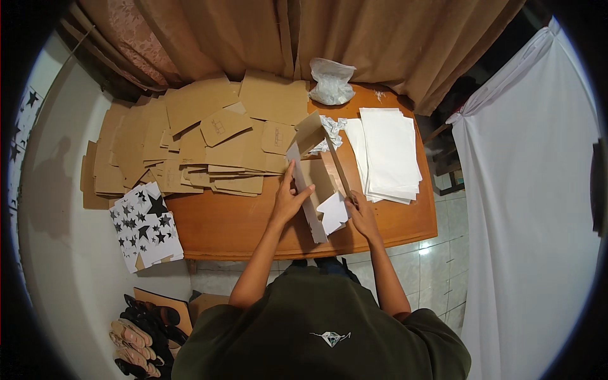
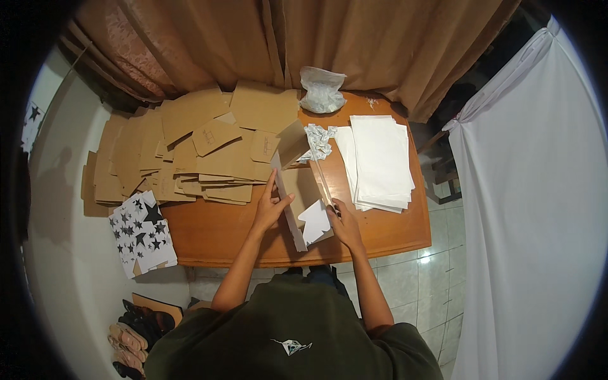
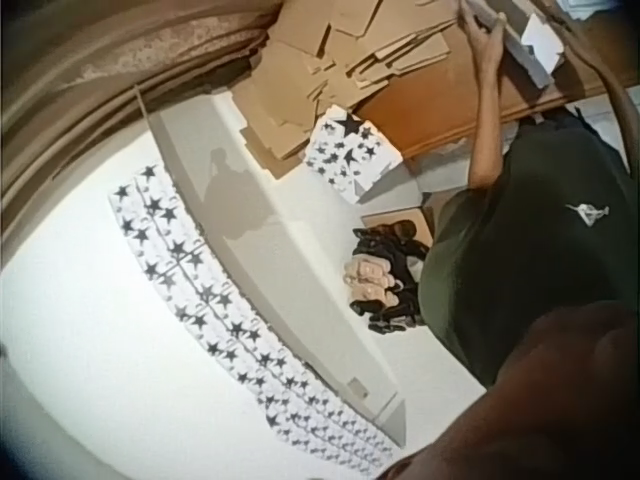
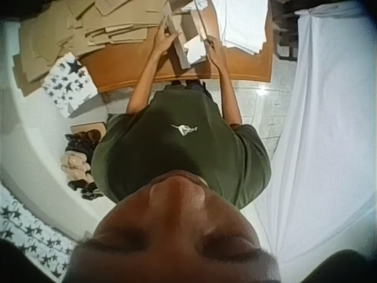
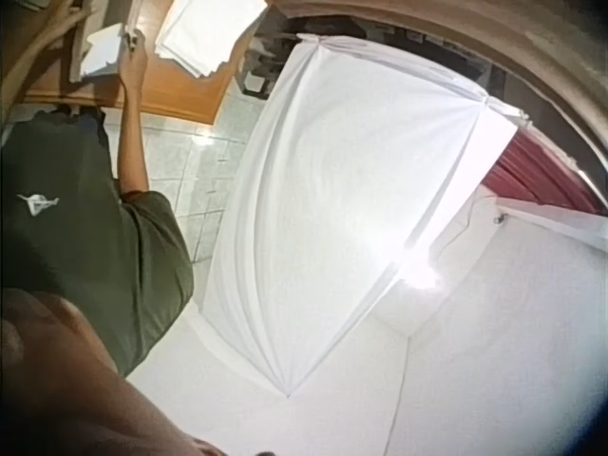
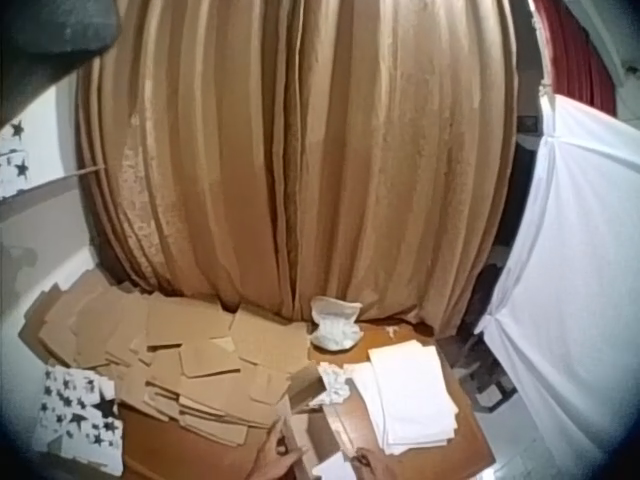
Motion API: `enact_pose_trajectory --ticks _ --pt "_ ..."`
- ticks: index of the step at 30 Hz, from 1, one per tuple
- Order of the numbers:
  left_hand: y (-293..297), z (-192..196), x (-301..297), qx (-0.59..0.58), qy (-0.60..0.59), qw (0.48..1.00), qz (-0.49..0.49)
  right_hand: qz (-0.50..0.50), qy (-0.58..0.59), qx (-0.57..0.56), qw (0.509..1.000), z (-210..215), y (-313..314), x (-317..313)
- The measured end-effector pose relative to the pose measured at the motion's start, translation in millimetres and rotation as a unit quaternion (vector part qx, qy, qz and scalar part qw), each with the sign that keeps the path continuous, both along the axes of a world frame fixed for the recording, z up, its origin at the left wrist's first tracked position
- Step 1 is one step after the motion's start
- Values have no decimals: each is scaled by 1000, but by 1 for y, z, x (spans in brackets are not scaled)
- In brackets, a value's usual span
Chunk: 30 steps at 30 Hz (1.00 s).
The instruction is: Folding cardboard shoe boxes and placing them on a shelf.
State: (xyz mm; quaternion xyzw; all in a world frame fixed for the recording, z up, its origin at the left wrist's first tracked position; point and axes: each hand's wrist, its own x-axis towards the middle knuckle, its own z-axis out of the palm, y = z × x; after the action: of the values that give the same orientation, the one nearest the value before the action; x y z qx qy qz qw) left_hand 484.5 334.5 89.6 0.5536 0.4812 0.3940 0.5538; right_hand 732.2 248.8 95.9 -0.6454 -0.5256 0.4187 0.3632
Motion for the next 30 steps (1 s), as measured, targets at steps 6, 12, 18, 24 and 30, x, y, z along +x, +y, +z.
enact_pose_trajectory --ticks 6,12,18,24,30 --pt "9 31 32 64 72 995 1 74 -88 12 993 10 9 16" --pt "15 64 44 17 34 999 18 -42 -75 -79 993 42 23 11" --pt "16 53 61 127 152 980 7 -158 -90 -121 976 8 39 2" --pt "8 45 51 124 231 964 51 -83 89 -203 972 26 43 2" --pt "-3 12 28 121 258 955 85 48 127 -113 984 28 30 1"
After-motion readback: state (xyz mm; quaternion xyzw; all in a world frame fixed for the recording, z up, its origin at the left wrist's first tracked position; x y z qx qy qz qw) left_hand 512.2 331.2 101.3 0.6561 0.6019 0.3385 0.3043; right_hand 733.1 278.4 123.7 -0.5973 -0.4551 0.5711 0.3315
